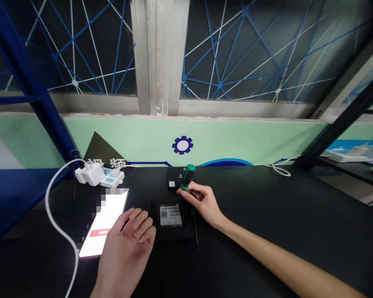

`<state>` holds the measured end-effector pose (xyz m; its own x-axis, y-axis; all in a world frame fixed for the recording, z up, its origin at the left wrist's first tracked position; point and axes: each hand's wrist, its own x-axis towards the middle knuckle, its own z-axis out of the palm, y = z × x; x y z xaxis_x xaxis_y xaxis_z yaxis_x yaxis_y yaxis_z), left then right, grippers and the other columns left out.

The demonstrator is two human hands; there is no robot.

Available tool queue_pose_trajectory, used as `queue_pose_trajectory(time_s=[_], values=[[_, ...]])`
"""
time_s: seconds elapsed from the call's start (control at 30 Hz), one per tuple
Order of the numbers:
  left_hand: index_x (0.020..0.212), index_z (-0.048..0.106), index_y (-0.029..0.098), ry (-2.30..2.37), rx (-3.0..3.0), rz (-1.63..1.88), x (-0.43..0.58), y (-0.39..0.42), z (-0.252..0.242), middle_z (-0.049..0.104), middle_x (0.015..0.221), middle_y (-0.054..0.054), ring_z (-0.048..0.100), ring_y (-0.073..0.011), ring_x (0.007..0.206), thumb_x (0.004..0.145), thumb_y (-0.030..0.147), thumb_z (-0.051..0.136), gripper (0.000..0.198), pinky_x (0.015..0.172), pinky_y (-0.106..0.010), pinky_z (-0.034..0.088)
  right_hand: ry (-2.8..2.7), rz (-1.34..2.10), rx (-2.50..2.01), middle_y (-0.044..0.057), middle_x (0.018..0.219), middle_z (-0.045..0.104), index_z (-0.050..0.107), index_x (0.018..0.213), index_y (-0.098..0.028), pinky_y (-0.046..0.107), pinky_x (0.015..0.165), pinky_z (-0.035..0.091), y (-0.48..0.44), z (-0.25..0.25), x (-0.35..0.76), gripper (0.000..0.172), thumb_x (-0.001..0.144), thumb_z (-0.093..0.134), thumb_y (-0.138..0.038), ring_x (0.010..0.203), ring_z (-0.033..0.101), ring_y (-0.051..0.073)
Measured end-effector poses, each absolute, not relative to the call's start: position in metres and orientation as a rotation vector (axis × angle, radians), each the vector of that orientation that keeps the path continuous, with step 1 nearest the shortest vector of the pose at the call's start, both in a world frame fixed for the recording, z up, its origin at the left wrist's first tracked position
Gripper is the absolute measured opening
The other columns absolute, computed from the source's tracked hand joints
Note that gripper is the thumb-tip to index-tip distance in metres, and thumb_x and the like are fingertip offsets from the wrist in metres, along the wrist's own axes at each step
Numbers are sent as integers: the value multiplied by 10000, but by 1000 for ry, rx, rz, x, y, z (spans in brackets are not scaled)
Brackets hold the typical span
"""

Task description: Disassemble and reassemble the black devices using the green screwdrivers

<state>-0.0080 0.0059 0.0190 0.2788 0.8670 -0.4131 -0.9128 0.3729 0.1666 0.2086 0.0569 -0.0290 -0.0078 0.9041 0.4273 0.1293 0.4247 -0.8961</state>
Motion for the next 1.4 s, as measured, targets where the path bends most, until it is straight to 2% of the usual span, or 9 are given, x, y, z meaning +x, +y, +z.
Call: queue_pose_trajectory(time_s=[0.2,0.33,0.6,0.9,1.4], values=[[675,385,207,476,-115,1205,-7,5,20,321,589,72,377,-65,430,1006,120,377,342,411,-214,354,-1532,713,-1001,69,877,717,786,851,-218,365,777,515,56,-29,210,250,873,717,-457,849,647,240],[674,387,205,486,-120,1202,-6,6,22,326,589,71,378,-65,429,1010,127,377,346,412,-215,352,-1583,669,-1038,57,832,719,768,877,-219,367,791,505,56,-30,210,261,924,652,-448,811,636,228],[677,391,202,475,-116,1203,-7,6,19,321,595,72,377,-65,435,1004,121,385,338,419,-215,350,-1524,676,-1047,36,765,754,645,727,-200,356,879,485,57,-25,208,265,896,698,-397,776,681,207],[681,393,201,466,-113,1206,-9,6,16,318,597,73,372,-65,439,1003,124,396,331,419,-215,347,-1510,651,-1002,52,795,733,695,767,-196,333,764,502,55,-26,207,226,886,709,-388,767,655,208],[676,395,202,501,-123,1212,-7,6,20,320,593,72,370,-62,427,998,127,392,331,406,-207,344,-1421,635,-983,59,851,739,739,806,-203,359,822,496,56,-34,212,185,902,698,-356,829,663,226]])
